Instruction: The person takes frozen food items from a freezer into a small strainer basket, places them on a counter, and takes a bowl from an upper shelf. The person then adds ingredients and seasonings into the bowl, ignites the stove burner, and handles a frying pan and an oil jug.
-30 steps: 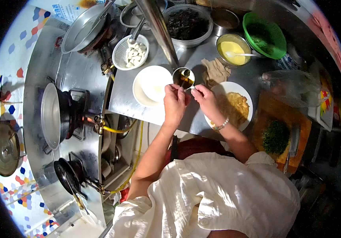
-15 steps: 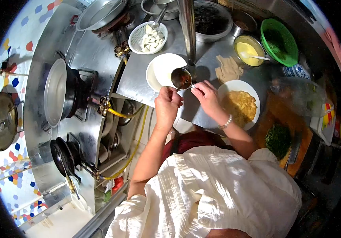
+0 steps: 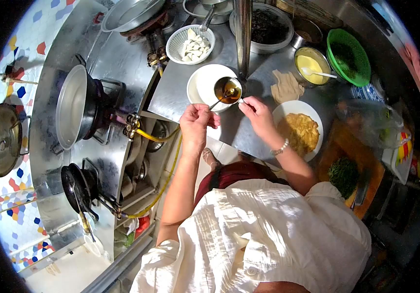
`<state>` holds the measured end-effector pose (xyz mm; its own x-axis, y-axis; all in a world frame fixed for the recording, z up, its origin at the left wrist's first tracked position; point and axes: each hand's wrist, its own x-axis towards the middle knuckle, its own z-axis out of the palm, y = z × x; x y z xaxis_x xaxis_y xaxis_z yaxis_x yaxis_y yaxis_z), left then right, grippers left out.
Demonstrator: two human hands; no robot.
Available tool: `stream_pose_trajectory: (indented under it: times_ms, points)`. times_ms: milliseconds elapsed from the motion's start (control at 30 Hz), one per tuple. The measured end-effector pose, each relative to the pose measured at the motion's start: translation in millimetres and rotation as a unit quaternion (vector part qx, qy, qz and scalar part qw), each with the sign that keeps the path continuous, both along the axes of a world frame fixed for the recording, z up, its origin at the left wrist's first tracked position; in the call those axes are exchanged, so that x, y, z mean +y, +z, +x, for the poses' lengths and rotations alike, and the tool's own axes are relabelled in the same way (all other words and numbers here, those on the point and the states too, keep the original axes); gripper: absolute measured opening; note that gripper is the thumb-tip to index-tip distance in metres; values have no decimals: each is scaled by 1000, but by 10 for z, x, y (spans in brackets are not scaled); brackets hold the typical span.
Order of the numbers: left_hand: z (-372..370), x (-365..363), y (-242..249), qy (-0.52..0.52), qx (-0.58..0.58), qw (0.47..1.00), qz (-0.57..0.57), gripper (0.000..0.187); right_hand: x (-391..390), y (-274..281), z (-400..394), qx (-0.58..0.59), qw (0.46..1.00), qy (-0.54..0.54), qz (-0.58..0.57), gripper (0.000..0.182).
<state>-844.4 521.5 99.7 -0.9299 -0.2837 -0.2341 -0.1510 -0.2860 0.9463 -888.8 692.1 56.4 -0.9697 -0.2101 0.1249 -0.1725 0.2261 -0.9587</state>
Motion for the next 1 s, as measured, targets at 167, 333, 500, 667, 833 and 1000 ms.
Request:
stream_pose_trajectory:
  times_ms: [167,333,500,667,833,1000]
  points:
    - [-11,11,39,-47,0,967,-251,10,0,129,12,118,991,19,68,14]
    - [-16,36,20,-68,-2,978,-197,8,-17,134,32,153,985,24,76,12]
    - [20,-30,36,-9,-8,999,46,9,-34,55,32,37,999,-7,-11,15]
    - [41,-90,98,-3,23,1000,4,9,-41,96,-2,-74,997,16,-29,20]
    - [58,-85,100,-10,42,996,-83,8,-112,7,-14,-92,994,28,-47,21]
    - [41,-111,69,17,5,1000,20,8,-171,-124,-25,-96,992,25,-76,20]
